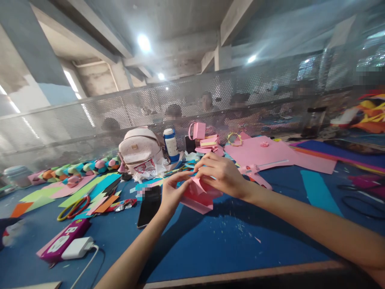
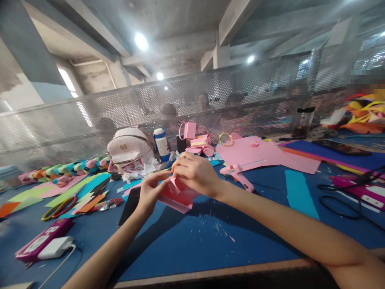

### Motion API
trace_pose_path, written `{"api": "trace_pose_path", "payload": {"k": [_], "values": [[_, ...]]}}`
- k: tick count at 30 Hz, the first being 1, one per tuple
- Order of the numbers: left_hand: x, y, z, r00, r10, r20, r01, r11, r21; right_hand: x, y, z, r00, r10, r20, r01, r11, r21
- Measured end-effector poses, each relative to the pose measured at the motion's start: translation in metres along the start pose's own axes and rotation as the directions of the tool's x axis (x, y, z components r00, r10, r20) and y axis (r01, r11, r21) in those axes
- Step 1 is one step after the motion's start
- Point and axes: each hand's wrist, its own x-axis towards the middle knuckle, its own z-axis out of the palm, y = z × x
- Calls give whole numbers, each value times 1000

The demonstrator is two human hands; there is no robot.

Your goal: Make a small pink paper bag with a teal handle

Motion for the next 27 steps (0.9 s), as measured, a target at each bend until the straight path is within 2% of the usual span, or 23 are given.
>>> {"api": "trace_pose_path", "payload": {"k": [5,9,13,18,21,25,27], "values": [[-1,0,-1,991,131,-8,-130,988,86,1,2,-1,999,-33,6,33,998,62],[-2,3,-1,985,172,-32,-166,976,139,3,10,-5,995,-19,102,4,990,142],[-1,5,-1,975,220,-21,-213,962,169,5,21,-10,982,17,187,-47,987,152],[-1,6,-3,953,294,-73,-266,927,264,5,16,-10,966,195,168,-232,943,240],[-2,5,-4,937,328,-122,-279,911,303,4,7,-6,937,302,173,-335,919,207],[-4,6,-2,918,384,-94,-328,872,363,-1,1,4,895,395,206,-435,875,212],[-5,7,-1,910,410,-66,-355,851,387,-4,4,8,891,406,202,-447,861,241]]}}
